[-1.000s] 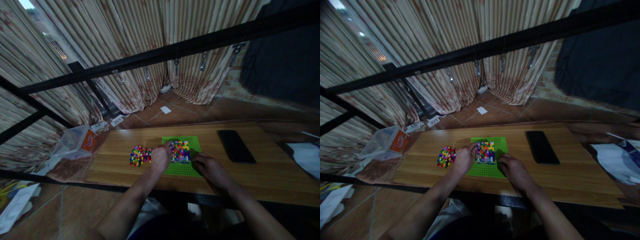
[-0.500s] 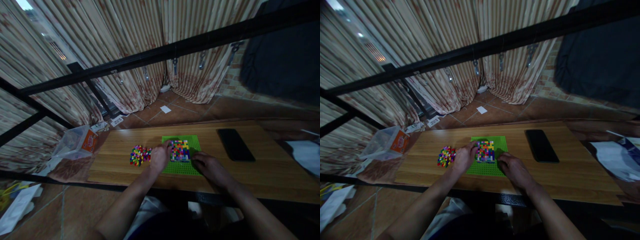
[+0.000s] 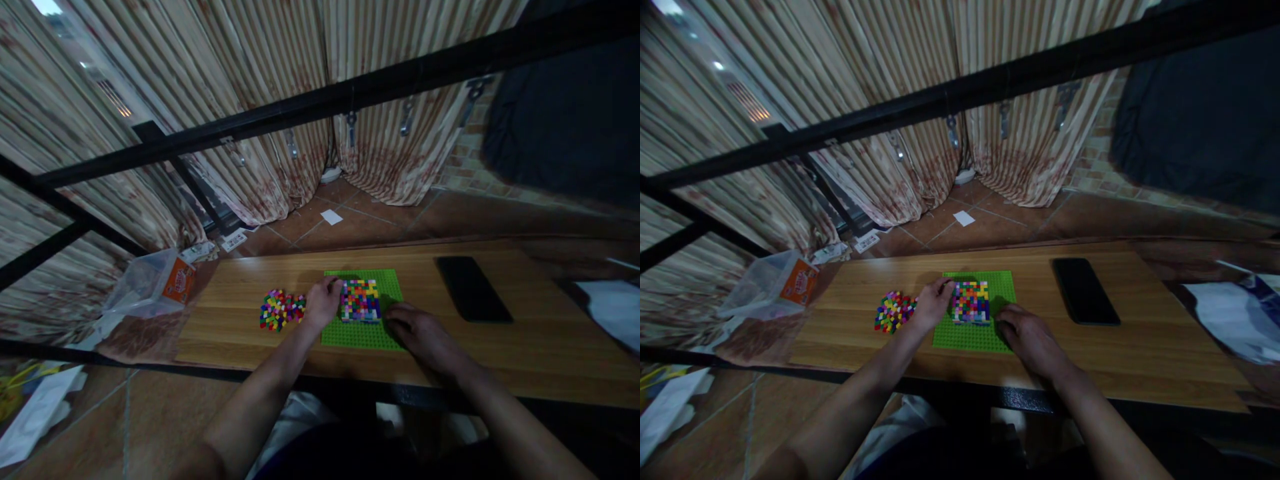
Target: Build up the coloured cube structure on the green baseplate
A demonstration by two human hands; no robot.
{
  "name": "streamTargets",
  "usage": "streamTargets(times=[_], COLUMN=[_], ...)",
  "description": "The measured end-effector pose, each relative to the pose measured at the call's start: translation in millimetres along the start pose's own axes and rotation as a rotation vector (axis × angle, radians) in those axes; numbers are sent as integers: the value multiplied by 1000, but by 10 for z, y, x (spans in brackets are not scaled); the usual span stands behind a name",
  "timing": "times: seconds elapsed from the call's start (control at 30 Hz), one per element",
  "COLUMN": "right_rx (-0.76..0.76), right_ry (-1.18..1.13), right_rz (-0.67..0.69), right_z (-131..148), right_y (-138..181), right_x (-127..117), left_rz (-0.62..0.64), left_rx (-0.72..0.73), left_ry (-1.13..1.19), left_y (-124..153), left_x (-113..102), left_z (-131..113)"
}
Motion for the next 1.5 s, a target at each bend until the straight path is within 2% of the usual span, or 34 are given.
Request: streamTargets(times=[0.27, 0.6, 0.7, 0.8, 0.9, 1.0, 1.1, 1.2, 1.33, 1.5], right_rx=[3, -3, -2, -11, -19, -23, -31, -35, -30, -24], right_ry=[-8, 13, 28, 29, 24, 17, 21, 33, 35, 34], right_rz=[-17, -23, -20, -24, -30, -32, -30, -23, -11, -17], right_z=[-15, -13, -14, -12, -1, -2, -28, -66, -80, -45], right_y=[-5, -18, -6, 9, 20, 24, 22, 21, 26, 30], right_x=[16, 10, 10, 3, -8, -12, -5, 7, 10, -8], left_rz=[-78, -96, -96, -133, -172, -192, -187, -178, -133, -75], left_rx=[34, 62, 61, 63, 19, -37, 7, 59, 91, 95], left_ry=[-81, -42, -45, -39, -61, -129, -228, -280, -345, -463], left_y=[89, 59, 76, 126, 195, 262, 321, 380, 395, 269], left_x=[46, 124, 89, -36, -231, -432, -557, -583, -554, -551], left_z=[-7, 18, -11, -3, 141, 412, 684, 875, 943, 833])
Point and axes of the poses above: each hand's wrist, its own y-axis away from the middle knuckle, its own x-axis out of the palm, z = x × y, the point moved 3 cm from there along -y, towards the middle knuckle
